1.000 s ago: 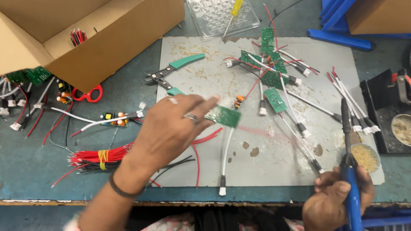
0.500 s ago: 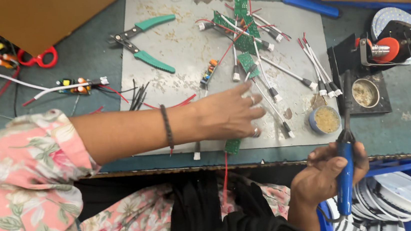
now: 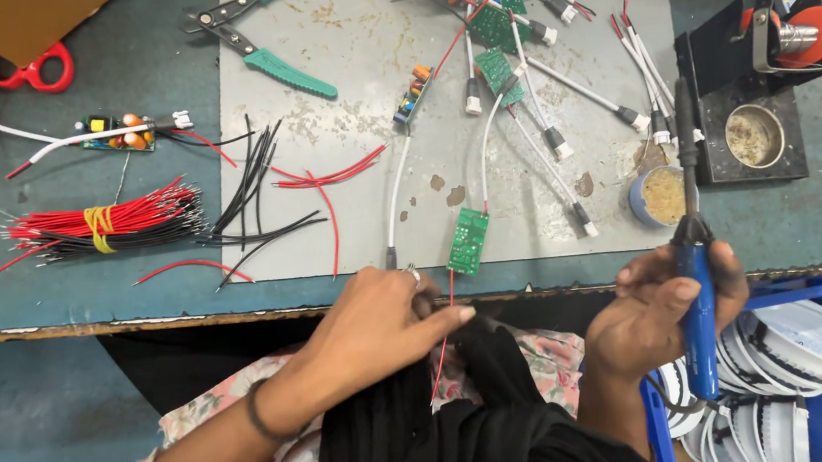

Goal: The person uses a soldering iron to attach wires to small green circuit boards on a workbench. They repeatedly dip the soldering iron tip into a small container, likely containing flux or solder, and then apply it to the board and wire connections. The person handles multiple circuit boards and wires throughout the clip.

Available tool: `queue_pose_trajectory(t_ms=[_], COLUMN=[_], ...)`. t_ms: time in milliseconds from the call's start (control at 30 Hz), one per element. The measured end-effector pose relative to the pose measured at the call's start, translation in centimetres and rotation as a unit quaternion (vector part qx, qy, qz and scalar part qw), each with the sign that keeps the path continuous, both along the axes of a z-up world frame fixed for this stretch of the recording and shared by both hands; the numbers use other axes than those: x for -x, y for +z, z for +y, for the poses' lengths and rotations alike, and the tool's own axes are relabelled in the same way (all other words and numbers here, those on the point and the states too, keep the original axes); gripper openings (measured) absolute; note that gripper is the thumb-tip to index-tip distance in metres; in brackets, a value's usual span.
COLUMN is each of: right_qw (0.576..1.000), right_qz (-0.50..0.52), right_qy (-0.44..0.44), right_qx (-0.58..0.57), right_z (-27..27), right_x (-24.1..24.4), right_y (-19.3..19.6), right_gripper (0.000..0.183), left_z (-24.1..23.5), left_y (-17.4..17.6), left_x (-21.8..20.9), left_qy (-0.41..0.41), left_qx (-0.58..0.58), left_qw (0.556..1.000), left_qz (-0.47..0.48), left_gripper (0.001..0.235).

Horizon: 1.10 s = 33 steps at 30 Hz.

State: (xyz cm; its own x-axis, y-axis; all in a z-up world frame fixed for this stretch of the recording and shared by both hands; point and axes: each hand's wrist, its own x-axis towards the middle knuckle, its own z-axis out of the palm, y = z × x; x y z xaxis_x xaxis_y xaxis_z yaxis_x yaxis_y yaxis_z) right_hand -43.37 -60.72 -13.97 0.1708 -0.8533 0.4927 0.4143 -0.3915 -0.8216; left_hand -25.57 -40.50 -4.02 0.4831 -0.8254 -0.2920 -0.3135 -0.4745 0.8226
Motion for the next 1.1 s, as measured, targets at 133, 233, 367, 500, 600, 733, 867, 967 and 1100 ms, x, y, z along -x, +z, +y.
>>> queue_pose_trajectory(t_ms=[133, 233, 367, 500, 600, 733, 867, 967, 1100], right_qw=[1.0, 1.0, 0.999, 0.999, 0.997, 0.996, 0.996, 0.996, 0.994], right_qz=[0.016, 0.027, 0.033, 0.036, 0.031, 0.044, 0.032, 0.032, 0.045], right_qy=[0.005, 0.004, 0.01, 0.038, 0.063, 0.075, 0.083, 0.079, 0.097], right_qx=[0.001, -0.012, -0.001, 0.016, 0.029, 0.034, 0.009, 0.013, 0.025], right_z=[1.0, 1.1, 0.8, 0.9, 1.1, 0.9, 1.2, 1.2, 1.5], right_x=[0.1, 0.7, 0.9, 0.9, 0.3, -0.6, -1.2, -1.2, -1.3], right_y=[0.2, 0.4, 0.5, 0.7, 0.9, 1.5, 2.0, 2.2, 2.0], right_gripper=[0.051, 0.051, 0.05, 0.049, 0.049, 0.049, 0.051, 0.052, 0.052], left_z=[-0.3, -0.2, 0.1, 0.7, 0.7, -0.2, -1.3, -0.9, -0.2], left_y=[-1.1, -1.0, -0.3, -1.0, -2.2, -2.9, -1.4, -0.7, -0.9], left_x=[-0.5, -1.5, -3.2, -4.2, -5.1, -7.1, -6.7, -4.5, -3.8], left_qy=[0.011, 0.015, 0.031, 0.06, 0.083, 0.105, 0.101, 0.075, 0.073], left_qx=[0.029, 0.076, 0.052, 0.038, 0.072, 0.138, 0.092, 0.072, 0.103], left_qw=[0.996, 0.989, 0.974, 0.977, 0.974, 0.959, 0.967, 0.983, 0.987], left_qz=[-0.082, -0.123, -0.22, -0.202, -0.197, -0.222, -0.215, -0.149, -0.095], left_gripper=[0.025, 0.021, 0.02, 0.02, 0.019, 0.02, 0.02, 0.022, 0.024])
